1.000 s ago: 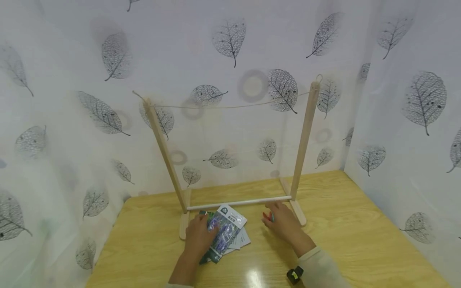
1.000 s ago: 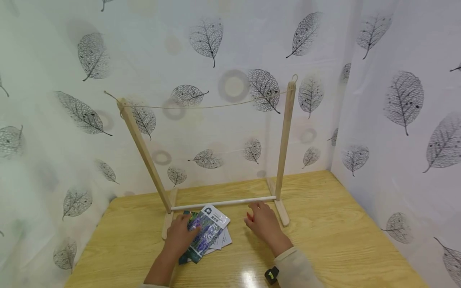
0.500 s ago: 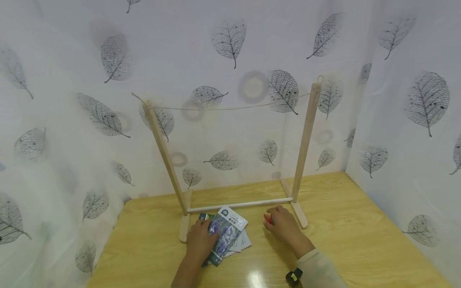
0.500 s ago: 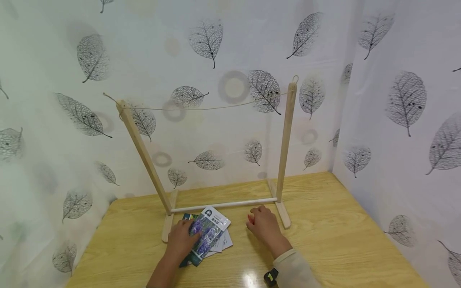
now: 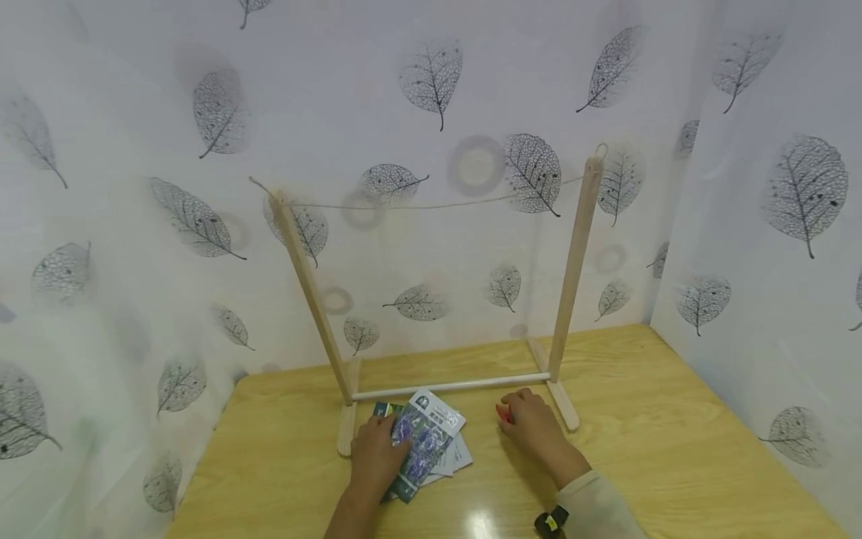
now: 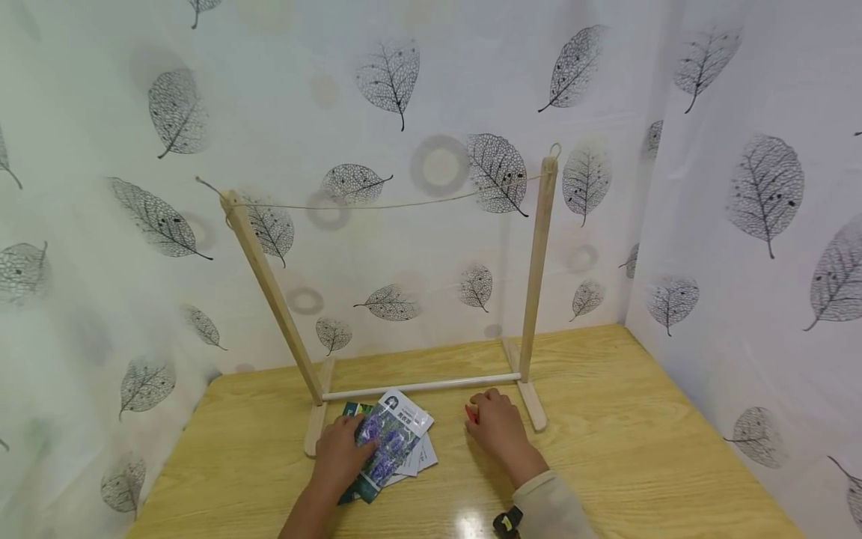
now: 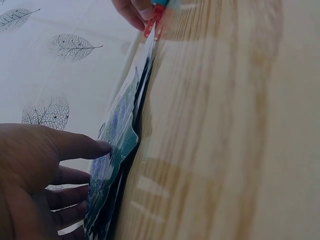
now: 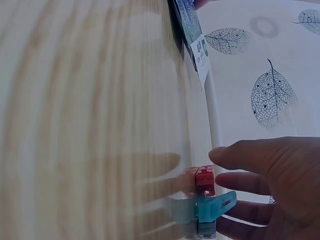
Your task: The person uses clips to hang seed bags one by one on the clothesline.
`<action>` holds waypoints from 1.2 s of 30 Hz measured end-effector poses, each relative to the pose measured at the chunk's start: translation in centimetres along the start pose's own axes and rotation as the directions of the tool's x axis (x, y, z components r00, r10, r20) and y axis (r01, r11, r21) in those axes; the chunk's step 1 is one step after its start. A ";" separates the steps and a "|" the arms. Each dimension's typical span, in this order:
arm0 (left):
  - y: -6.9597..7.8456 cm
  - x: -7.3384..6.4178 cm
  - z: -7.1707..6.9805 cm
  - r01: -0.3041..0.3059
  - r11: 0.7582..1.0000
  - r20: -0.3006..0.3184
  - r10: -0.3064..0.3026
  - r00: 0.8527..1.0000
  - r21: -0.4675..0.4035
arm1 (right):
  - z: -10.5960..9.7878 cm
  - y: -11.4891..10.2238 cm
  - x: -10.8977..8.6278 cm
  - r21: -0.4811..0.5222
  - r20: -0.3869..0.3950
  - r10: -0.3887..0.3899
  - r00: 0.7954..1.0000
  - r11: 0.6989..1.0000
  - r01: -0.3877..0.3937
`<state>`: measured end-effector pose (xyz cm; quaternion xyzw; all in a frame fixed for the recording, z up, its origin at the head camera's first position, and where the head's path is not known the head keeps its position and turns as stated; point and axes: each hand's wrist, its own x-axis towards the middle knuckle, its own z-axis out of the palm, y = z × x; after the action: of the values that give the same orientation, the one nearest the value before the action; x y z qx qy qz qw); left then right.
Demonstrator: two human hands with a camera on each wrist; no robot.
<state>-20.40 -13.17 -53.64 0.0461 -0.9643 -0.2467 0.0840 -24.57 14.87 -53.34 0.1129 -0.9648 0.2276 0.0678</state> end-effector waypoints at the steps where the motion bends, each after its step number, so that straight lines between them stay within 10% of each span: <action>1: 0.0 0.0 0.0 -0.003 1.000 -0.007 0.003 1.000 0.000 | 0.1 0.1 0.0 -0.003 0.002 -0.003 1.000 1.000 0.003; 36: -0.8 0.1 -0.7 -0.020 0.991 -0.038 0.015 0.999 -0.133 | 0.1 0.2 0.1 -0.006 -0.027 -0.016 1.000 1.000 0.016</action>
<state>-20.35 -14.19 -53.43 0.0366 -0.9444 -0.3090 0.1067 -24.69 15.03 -53.49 0.1175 -0.9636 0.2256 0.0829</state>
